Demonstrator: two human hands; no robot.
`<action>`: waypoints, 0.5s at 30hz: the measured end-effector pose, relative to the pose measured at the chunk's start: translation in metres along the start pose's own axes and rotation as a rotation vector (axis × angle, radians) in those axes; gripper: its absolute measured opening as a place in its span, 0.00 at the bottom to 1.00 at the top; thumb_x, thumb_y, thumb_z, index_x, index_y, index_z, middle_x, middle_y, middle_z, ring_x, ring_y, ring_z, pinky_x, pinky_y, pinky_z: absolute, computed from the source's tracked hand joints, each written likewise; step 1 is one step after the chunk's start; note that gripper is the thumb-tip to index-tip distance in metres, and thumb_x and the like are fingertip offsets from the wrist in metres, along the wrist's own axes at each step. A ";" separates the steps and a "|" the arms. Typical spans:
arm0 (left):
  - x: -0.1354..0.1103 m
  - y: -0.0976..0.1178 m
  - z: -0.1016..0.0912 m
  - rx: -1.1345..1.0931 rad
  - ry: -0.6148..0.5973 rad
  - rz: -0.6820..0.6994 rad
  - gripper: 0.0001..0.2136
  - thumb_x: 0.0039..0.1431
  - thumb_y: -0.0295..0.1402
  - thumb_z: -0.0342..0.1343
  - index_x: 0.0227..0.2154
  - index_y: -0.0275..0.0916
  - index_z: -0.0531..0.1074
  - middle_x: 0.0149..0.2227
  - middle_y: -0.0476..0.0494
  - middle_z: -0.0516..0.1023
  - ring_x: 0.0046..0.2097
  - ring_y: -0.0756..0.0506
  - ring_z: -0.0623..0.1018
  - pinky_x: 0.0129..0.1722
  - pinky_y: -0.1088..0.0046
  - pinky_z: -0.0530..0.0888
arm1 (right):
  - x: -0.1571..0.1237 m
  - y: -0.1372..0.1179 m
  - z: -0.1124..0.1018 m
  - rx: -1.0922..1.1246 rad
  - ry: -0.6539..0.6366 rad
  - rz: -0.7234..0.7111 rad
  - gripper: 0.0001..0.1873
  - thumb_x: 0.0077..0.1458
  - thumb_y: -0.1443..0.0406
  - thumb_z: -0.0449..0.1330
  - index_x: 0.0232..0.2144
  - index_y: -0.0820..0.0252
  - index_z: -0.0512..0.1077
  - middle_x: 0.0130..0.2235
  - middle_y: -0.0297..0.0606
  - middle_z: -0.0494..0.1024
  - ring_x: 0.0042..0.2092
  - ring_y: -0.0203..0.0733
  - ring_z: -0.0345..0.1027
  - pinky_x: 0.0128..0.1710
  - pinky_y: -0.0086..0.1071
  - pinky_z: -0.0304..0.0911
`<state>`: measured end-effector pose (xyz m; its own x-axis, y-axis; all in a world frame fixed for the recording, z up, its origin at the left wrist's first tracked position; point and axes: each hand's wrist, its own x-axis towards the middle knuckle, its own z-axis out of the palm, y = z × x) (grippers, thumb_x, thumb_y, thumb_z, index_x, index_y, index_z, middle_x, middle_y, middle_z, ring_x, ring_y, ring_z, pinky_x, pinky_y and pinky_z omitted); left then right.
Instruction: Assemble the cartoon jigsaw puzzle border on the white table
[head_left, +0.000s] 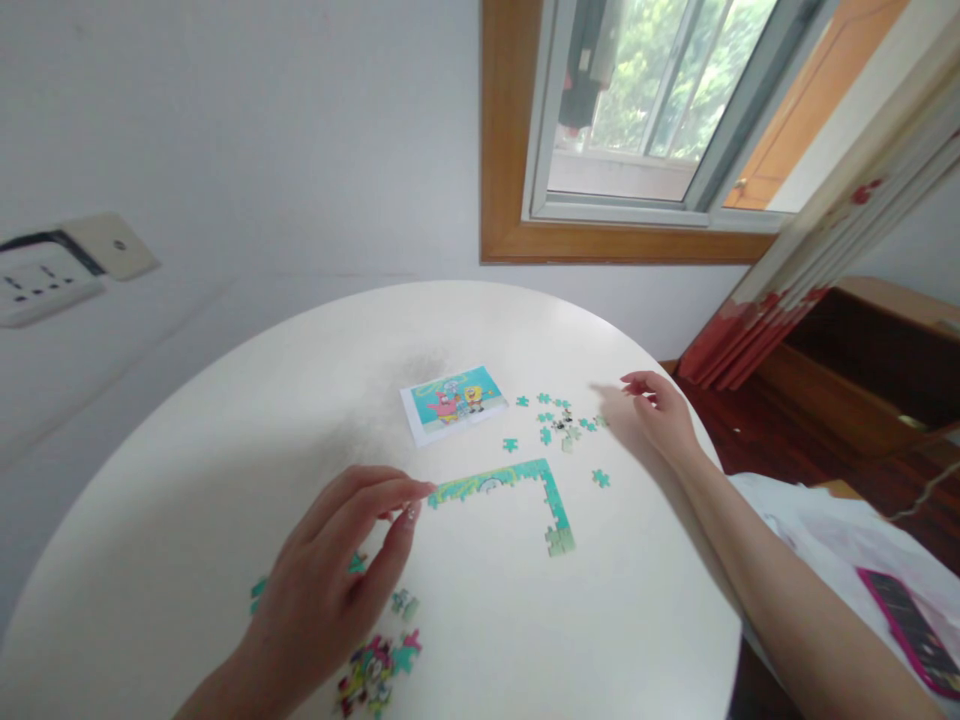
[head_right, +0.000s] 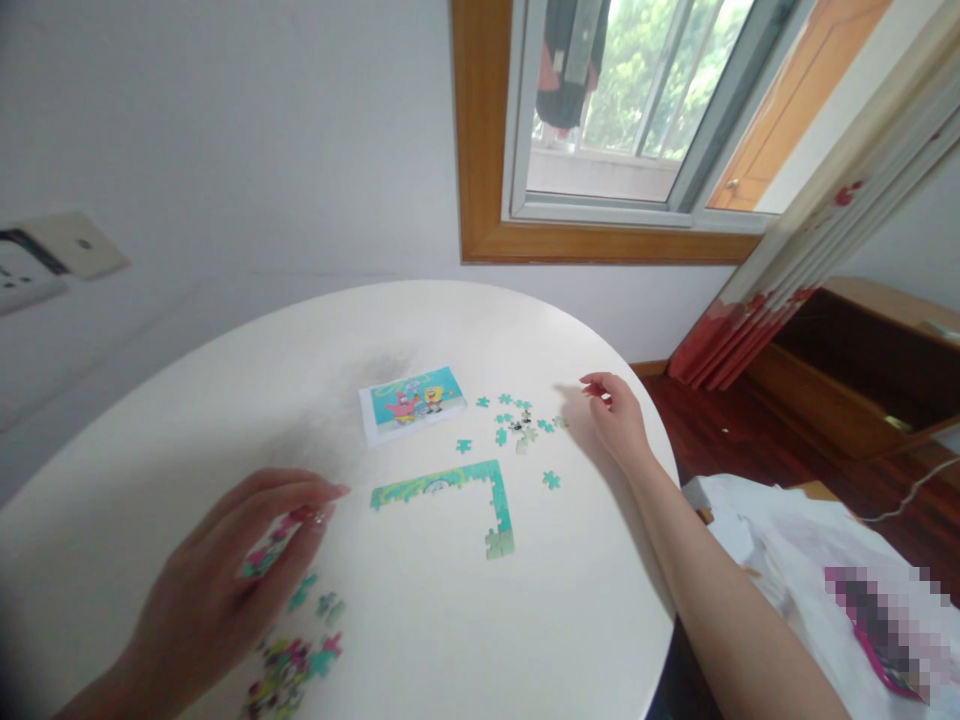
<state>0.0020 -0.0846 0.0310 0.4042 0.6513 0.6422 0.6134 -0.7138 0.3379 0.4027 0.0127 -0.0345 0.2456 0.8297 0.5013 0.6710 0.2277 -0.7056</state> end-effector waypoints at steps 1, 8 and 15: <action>0.000 0.000 0.000 -0.001 0.005 -0.003 0.08 0.66 0.25 0.49 0.45 0.42 0.69 0.41 0.48 0.71 0.42 0.50 0.73 0.41 0.78 0.72 | 0.000 0.000 0.000 0.000 0.000 0.000 0.19 0.44 0.70 0.49 0.38 0.59 0.74 0.36 0.39 0.76 0.39 0.45 0.70 0.36 0.37 0.63; -0.001 0.000 -0.001 0.001 0.019 -0.006 0.08 0.66 0.25 0.50 0.44 0.42 0.69 0.41 0.48 0.71 0.41 0.50 0.73 0.42 0.77 0.72 | -0.001 0.001 0.000 0.000 -0.001 0.008 0.20 0.44 0.70 0.49 0.38 0.59 0.74 0.35 0.39 0.76 0.38 0.44 0.71 0.37 0.37 0.63; 0.000 0.015 -0.004 -0.109 0.019 0.000 0.11 0.63 0.23 0.51 0.44 0.44 0.70 0.39 0.47 0.73 0.41 0.49 0.75 0.40 0.74 0.73 | -0.001 0.002 0.000 -0.003 0.004 0.016 0.20 0.44 0.69 0.50 0.38 0.59 0.74 0.36 0.39 0.77 0.38 0.44 0.71 0.36 0.36 0.63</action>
<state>0.0086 -0.0962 0.0391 0.3903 0.6473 0.6547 0.5358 -0.7380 0.4103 0.4037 0.0124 -0.0364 0.2592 0.8308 0.4924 0.6694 0.2130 -0.7117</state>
